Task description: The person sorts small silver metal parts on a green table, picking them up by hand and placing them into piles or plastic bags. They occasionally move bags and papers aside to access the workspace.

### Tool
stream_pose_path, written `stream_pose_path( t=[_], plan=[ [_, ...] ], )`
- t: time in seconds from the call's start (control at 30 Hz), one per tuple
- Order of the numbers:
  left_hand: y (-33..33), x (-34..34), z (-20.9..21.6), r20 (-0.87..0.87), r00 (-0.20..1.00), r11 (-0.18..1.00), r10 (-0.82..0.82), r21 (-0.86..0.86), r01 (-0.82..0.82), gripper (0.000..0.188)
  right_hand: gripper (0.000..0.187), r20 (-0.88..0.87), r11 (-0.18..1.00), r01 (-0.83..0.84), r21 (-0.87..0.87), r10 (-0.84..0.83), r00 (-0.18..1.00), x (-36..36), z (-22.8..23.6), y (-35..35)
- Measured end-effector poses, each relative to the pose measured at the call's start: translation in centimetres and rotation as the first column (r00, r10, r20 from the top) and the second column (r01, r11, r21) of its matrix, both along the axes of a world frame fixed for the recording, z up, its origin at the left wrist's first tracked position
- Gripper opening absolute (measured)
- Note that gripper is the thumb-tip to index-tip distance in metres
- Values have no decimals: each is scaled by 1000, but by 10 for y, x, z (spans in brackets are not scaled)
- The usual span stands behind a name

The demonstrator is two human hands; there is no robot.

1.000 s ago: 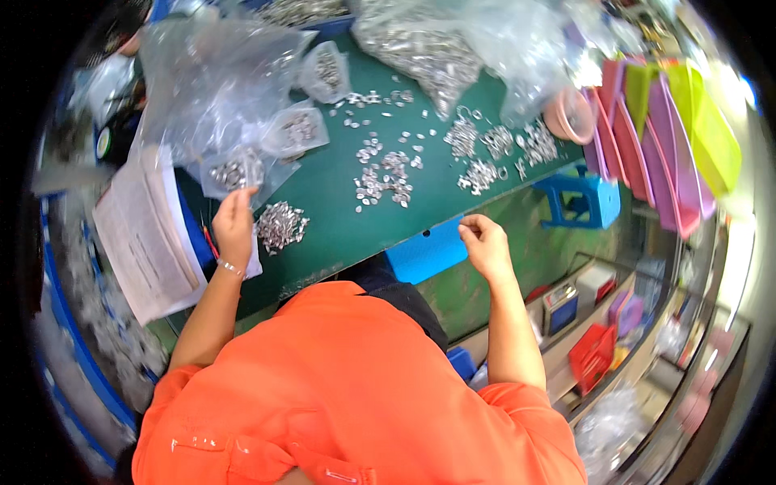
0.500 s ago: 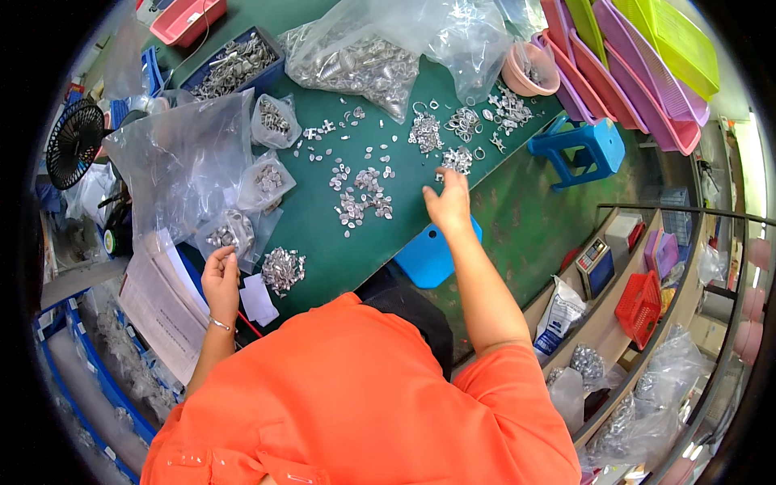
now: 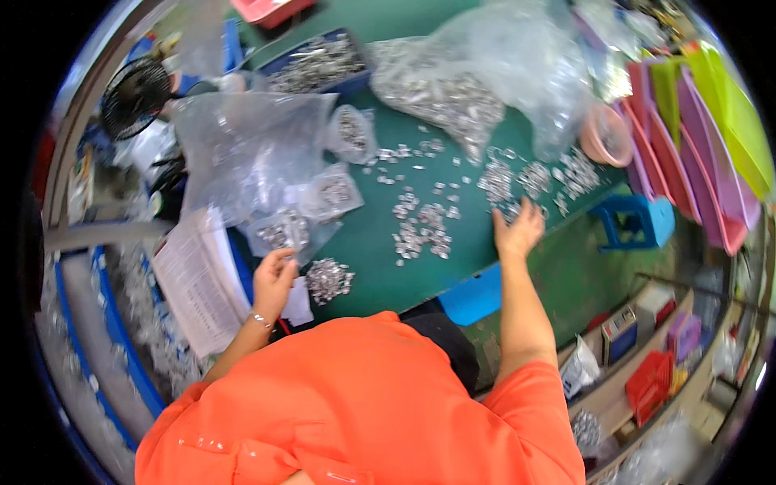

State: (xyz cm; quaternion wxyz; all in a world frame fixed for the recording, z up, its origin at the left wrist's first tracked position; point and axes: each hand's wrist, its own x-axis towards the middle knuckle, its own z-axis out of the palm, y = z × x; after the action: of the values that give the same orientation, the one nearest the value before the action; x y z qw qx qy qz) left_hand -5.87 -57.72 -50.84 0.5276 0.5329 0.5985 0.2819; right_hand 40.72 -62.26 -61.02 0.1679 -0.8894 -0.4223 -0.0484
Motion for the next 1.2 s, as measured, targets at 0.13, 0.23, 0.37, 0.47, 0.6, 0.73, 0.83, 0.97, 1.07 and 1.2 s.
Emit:
stream_pose_path(
  t=[0.13, 0.23, 0.37, 0.47, 0.6, 0.73, 0.83, 0.97, 1.07, 1.2],
  plan=[
    [-3, 4, -1, -71, 996, 998, -51, 20, 52, 19, 53, 21, 996, 90, 29, -91, 996, -13, -1, -4],
    [-7, 7, 0, -38, 999, 1000, -2, -1, 2, 17, 47, 80, 994, 90, 62, -94, 992, -25, -4, -2],
    [-1, 7, 5, -84, 996, 1000, -10, 24, 12, 16, 37, 103, 992, 40, 123, -53, 993, -20, -14, 0],
    [6, 7, 10, -92, 995, 999, 25, 30, -23, 15, 27, 94, 988, -31, 150, 17, 995, -12, -12, 2],
    [18, 10, 11, -55, 998, 1000, 18, 25, -16, 17, 20, 119, 978, -95, 186, 74, 990, -1, -9, 3],
    [17, 10, 16, -52, 998, 999, 25, -33, -27, 17, 28, 135, 962, -158, 223, 131, 982, -1, -5, 7],
    [12, 17, 19, -10, 1000, 994, 3, -109, -4, 16, 31, 106, 947, -108, 301, 79, 991, -2, -8, 8],
    [13, 22, 18, -23, 998, 990, -51, -132, 48, 15, 29, 67, 981, -33, 190, 21, 998, -18, 7, 11],
    [16, 28, 21, -42, 997, 987, -66, -149, 59, 15, 19, 46, 964, -98, 245, 90, 995, -12, 3, 9],
    [18, 31, 23, -28, 997, 987, -77, -143, 72, 14, 14, 70, 929, -148, 339, 132, 989, 3, -8, 6]
  ],
)
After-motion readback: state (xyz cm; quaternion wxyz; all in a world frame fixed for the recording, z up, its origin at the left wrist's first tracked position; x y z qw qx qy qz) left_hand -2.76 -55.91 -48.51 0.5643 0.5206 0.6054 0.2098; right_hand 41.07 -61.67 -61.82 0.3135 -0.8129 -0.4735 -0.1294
